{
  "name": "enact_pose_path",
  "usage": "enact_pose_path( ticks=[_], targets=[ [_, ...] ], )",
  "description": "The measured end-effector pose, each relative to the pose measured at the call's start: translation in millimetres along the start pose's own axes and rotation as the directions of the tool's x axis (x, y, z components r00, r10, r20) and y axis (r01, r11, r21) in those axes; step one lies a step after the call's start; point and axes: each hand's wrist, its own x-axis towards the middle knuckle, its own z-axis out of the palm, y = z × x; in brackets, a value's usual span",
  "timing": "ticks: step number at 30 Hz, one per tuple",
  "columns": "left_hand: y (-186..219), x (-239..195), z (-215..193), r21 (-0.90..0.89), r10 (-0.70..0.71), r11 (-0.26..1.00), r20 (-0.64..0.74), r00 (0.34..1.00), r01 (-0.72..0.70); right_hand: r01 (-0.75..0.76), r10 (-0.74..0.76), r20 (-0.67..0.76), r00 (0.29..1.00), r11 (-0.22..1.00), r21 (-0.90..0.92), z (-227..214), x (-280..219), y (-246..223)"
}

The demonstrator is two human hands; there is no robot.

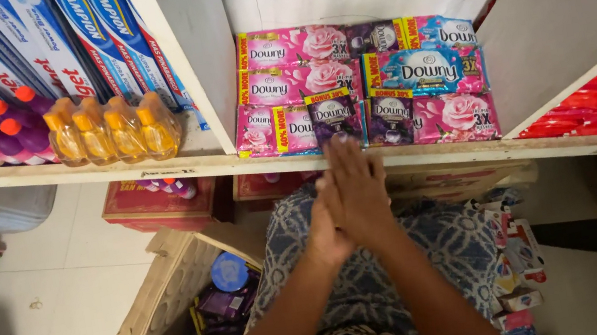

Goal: Organizing and restocking sachets of fabric softener and toiletries on a low shelf in a grocery store.

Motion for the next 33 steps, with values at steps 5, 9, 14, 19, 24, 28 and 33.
enact_pose_path(
  ticks=[5,9,14,19,24,28,33],
  targets=[
    [-9.5,2.1,-18.6,0.002,-0.064,0.998,-0.137,0.988,0.065,-0.253,0.256,-0.008,0.967,0.959,0.125,4.0,11.4,13.8],
    [6.5,3.7,-3.9,-0.062,0.059,0.997,0.118,0.991,-0.052,-0.179,0.181,-0.056,0.982,0.983,0.04,11.8,-6.5,-5.7],
    [52.2,9.5,-6.5,-0.012,0.155,0.988,0.02,0.988,-0.155,0.144,-0.159,0.044,0.986,0.96,0.241,-16.5,-32.3,-31.7],
    [49.7,8.0,27.4,0.175,0.125,0.979,-0.13,0.984,-0.102,-0.327,0.547,-0.038,0.836,0.553,0.766,-3.2,-29.4,9.4],
    [28.4,27.0,8.4,0.4,0.1,0.917,-0.244,0.964,0.006,-0.211,0.672,0.168,0.721,-0.018,0.977,40.5,-42.3,62.1],
    [18.5,51.9,-15.0,0.814,0.251,0.58,-0.146,0.957,-0.028,-0.254,0.729,0.088,0.679,0.121,0.96,18.4,-44.3,85.3],
    [7.1,78.8,35.4,0.92,0.177,0.388,-0.137,0.975,0.059,-0.225,0.727,-0.058,0.684,0.286,0.931,-15.8,-42.7,127.3]
  ],
)
